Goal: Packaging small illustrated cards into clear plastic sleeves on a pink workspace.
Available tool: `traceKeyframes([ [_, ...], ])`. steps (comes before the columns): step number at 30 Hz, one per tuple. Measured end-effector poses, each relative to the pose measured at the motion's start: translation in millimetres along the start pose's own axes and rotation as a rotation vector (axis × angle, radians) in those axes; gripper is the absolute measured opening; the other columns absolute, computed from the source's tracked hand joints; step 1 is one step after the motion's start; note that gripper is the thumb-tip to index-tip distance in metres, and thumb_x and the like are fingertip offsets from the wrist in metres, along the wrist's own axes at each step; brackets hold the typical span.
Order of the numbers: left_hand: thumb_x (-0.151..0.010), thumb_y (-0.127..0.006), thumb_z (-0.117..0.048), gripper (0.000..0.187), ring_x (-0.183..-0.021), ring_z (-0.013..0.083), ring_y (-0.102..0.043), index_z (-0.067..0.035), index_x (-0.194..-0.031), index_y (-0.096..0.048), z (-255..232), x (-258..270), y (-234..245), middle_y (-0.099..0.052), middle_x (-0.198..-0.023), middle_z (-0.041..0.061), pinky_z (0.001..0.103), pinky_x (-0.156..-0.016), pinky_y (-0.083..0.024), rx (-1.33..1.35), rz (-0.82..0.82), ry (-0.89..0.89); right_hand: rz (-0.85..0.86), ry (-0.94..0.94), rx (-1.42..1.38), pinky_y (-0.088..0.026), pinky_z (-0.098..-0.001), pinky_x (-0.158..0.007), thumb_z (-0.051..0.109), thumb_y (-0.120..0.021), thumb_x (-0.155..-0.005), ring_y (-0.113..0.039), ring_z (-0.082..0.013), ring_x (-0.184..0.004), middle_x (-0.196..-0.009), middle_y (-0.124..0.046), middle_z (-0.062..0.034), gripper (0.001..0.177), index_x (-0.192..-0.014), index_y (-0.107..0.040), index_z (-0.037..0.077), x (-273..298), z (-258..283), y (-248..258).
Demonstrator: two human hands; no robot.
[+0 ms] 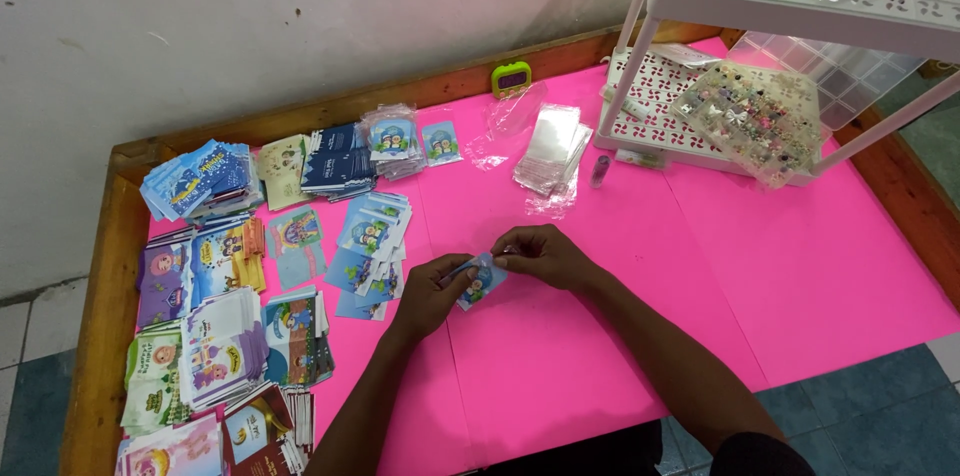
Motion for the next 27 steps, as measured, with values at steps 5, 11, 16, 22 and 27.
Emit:
traceKeyframes([
  [5, -0.095, -0.074, -0.014, 0.023, -0.1, 0.0271, -0.071, -0.005, -0.116, -0.078, 9, -1, 2, -0.078, -0.105, 0.022, 0.047, -0.092, -0.055, 0.007, 0.007, -0.033, 0.012, -0.026, 0.04, -0.045, -0.0226, -0.061, 0.007, -0.079, -0.09, -0.053, -0.0063, -0.067, -0.069, -0.065, -0.0026, 0.009, -0.098, -0.079, 0.002, 2, 6, -4],
  [11, -0.095, -0.075, -0.015, 0.025, -0.103, 0.0282, -0.072, -0.005, -0.117, -0.078, 9, -1, 1, -0.078, -0.107, 0.021, 0.047, -0.093, -0.056, -0.019, 0.013, -0.026, 0.031, -0.013, 0.103, -0.045, -0.0246, -0.059, 0.009, -0.08, -0.089, -0.054, -0.0083, -0.066, -0.068, -0.063, -0.0043, 0.009, -0.097, -0.079, 0.004, 2, -7, -2],
  [16, -0.094, -0.076, -0.018, 0.026, -0.102, 0.0248, -0.073, -0.008, -0.118, -0.079, 15, -2, 3, -0.08, -0.106, 0.018, 0.045, -0.092, -0.056, -0.067, 0.008, -0.007, 0.033, -0.007, 0.15, -0.046, -0.0269, -0.062, 0.011, -0.078, -0.091, -0.056, -0.0102, -0.068, -0.072, -0.064, -0.0054, 0.006, -0.095, -0.079, 0.007, 3, -13, -4],
  [22, -0.095, -0.075, -0.016, 0.027, -0.103, 0.0276, -0.073, -0.008, -0.12, -0.078, 14, -2, 3, -0.079, -0.108, 0.02, 0.045, -0.092, -0.057, -0.078, 0.012, 0.006, 0.033, 0.007, 0.174, -0.049, -0.032, -0.07, 0.012, -0.077, -0.093, -0.059, -0.014, -0.078, -0.087, -0.071, -0.0097, 0.008, -0.096, -0.078, 0.005, 5, -21, -3],
  [27, -0.097, -0.072, -0.015, 0.024, -0.104, 0.023, -0.071, -0.007, -0.119, -0.077, 5, -1, 1, -0.079, -0.109, 0.019, 0.044, -0.094, -0.056, 0.04, 0.017, 0.031, -0.035, -0.004, -0.011, -0.043, -0.0251, -0.064, 0.013, -0.074, -0.096, -0.052, -0.0097, -0.068, -0.078, -0.054, -0.0033, 0.035, -0.127, -0.059, 0.006, 0, -23, 0],
])
Point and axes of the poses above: each hand's wrist, its own x-axis away from the middle knuckle, its own y-axis out of the back of the hand, z = x × y, the point moved 8 cm from there along -x, towards the middle knuckle
